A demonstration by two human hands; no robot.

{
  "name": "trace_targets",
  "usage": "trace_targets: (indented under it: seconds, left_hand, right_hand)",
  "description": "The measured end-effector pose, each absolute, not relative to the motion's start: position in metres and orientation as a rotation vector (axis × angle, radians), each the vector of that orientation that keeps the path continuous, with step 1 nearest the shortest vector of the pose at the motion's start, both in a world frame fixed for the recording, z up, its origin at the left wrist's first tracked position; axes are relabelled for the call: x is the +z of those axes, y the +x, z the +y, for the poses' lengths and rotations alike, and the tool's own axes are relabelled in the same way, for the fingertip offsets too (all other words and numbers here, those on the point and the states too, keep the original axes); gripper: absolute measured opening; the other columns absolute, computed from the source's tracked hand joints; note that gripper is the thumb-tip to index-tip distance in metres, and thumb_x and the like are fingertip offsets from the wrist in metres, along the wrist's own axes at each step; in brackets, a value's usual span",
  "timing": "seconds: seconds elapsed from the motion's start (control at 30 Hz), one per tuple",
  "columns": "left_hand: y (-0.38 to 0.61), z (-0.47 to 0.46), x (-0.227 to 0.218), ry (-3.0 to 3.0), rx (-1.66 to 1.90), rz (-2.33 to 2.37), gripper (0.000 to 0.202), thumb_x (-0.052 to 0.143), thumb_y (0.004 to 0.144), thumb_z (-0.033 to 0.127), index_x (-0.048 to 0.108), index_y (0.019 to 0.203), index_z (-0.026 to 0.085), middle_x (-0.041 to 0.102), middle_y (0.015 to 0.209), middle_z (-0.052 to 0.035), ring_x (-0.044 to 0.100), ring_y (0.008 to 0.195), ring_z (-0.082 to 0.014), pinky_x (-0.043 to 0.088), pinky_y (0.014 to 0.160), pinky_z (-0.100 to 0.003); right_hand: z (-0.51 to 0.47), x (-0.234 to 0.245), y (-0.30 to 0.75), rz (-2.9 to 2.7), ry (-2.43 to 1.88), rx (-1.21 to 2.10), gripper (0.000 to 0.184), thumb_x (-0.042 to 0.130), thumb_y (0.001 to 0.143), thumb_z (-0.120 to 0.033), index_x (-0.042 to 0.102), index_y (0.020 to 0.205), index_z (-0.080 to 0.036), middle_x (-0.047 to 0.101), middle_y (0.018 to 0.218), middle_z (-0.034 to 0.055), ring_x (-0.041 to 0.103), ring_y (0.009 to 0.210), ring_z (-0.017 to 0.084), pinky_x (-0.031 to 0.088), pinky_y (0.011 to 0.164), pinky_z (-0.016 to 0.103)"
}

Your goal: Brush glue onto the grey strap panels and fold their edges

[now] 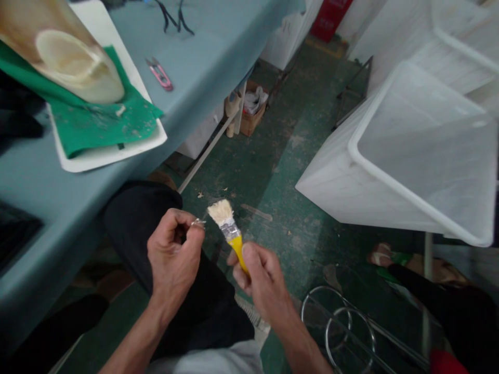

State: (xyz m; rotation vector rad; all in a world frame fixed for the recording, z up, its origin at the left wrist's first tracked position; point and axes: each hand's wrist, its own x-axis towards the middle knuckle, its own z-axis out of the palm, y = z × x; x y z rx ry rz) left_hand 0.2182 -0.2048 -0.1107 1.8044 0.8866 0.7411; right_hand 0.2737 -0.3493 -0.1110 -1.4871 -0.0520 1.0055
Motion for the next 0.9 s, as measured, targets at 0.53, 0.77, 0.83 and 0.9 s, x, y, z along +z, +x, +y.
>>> trace_targets:
  seconds: [0.53,0.77,0.83,0.9]
  left_hand:
    - [0.214,-0.212,-0.093,1.352,0.470,0.761,0.012,0.077,0.080,0.025,0.079,0.091,0.022,0.075,0.083,-0.0014,0.068,0.071,-0.0136,0.056,0.064,-0.022]
    - [0.215,-0.210,-0.085,1.473,0.448,0.681,0.007,0.074,0.085,0.026,0.079,0.087,0.022,0.071,0.081,-0.0023,0.064,0.070,-0.0142,0.050,0.061,-0.024]
    - [0.214,-0.210,-0.081,1.472,0.435,0.674,0.007,0.073,0.085,0.025,0.078,0.086,0.022,0.071,0.080,-0.0023,0.063,0.069,-0.0141,0.050,0.061,-0.024]
    - [0.214,-0.208,-0.078,1.469,0.424,0.677,0.007,0.072,0.084,0.025,0.077,0.082,0.022,0.070,0.079,-0.0022,0.061,0.068,-0.0139,0.048,0.059,-0.024]
  right_hand:
    - [-0.346,-0.108,0.273,0.160,-1.272,1.061,0.061,0.064,0.084,-0.078,0.054,0.067,-0.020,0.027,0.041,-0.0115,0.020,0.036,0.005,0.021,0.037,0.019]
    - [-0.352,-0.114,0.271,0.075,-1.319,1.118,0.066,0.055,0.089,-0.081,0.049,0.062,-0.021,0.030,0.043,-0.0088,0.024,0.040,0.007,0.020,0.041,0.021]
    - [-0.355,-0.116,0.271,0.049,-1.371,1.118,0.067,0.052,0.092,-0.080,0.048,0.061,-0.021,0.030,0.045,-0.0081,0.026,0.041,0.007,0.020,0.043,0.022]
    - [-0.356,-0.115,0.272,0.013,-1.413,1.116,0.067,0.051,0.093,-0.079,0.047,0.060,-0.021,0.031,0.045,-0.0076,0.027,0.043,0.008,0.021,0.044,0.023]
